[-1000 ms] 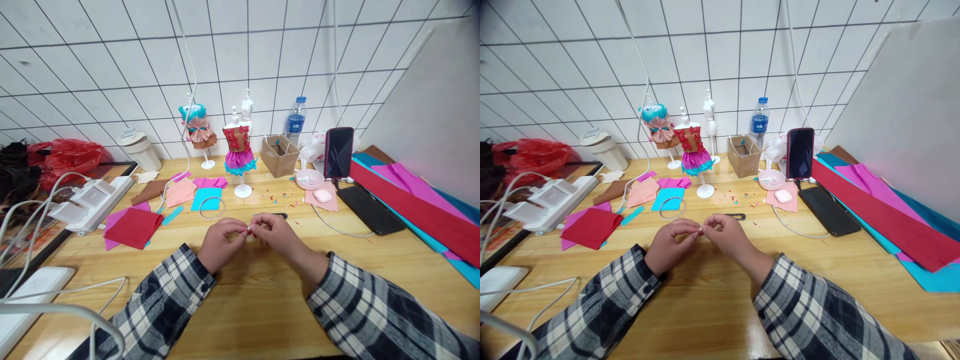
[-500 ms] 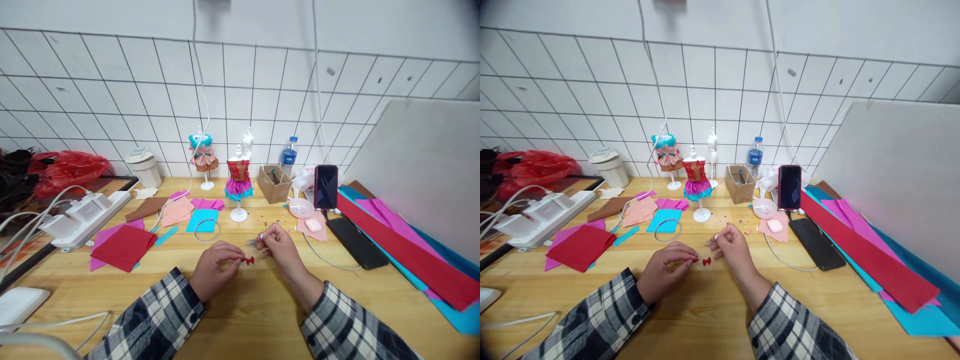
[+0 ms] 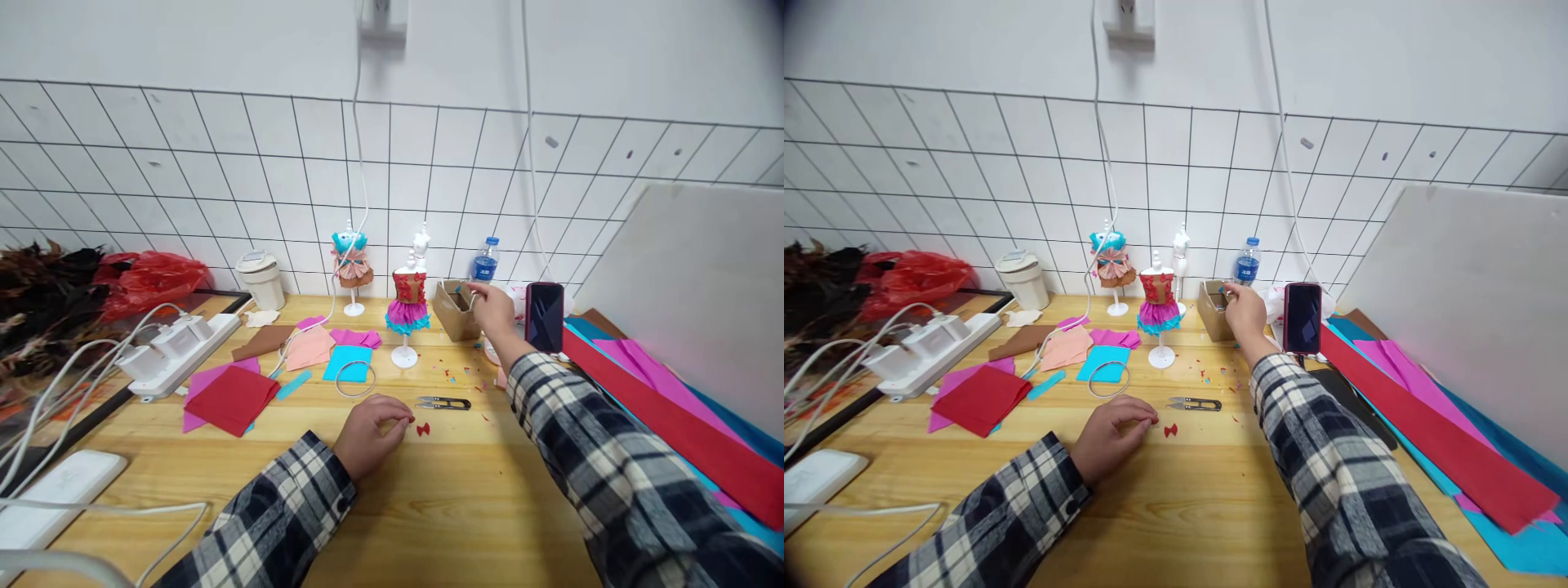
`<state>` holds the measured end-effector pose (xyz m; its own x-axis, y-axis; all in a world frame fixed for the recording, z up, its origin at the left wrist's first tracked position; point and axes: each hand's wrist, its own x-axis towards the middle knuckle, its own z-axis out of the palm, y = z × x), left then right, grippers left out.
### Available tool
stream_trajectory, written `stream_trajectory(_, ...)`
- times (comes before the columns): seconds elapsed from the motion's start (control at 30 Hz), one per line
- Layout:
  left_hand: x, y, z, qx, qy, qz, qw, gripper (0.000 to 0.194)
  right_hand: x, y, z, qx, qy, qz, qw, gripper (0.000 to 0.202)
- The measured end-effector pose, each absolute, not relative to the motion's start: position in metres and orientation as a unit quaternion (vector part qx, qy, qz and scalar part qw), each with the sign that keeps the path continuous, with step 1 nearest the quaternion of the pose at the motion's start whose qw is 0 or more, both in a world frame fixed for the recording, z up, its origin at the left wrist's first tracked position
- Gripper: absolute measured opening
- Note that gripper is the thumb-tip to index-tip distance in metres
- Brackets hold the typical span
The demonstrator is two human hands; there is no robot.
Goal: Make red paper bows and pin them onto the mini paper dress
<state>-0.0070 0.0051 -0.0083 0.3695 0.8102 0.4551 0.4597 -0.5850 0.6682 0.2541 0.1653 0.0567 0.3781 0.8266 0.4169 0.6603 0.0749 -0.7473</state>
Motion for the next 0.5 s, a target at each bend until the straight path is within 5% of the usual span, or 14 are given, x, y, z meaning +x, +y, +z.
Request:
stream_trajectory(0.23,-0.008,0.006,-0.01,0.798,0.389,0.397,0.233,0.017,0.265,0.179,0.049,-0.698,-0.576,0.054,0.421,0.027)
stream_trajectory(0.5,-0.011,0.005,-0.005,0.786,0.39,0.43,0.212,0.018,0.215,0.085,0.041,-0.581,-0.598,0.095,0.544,0.035)
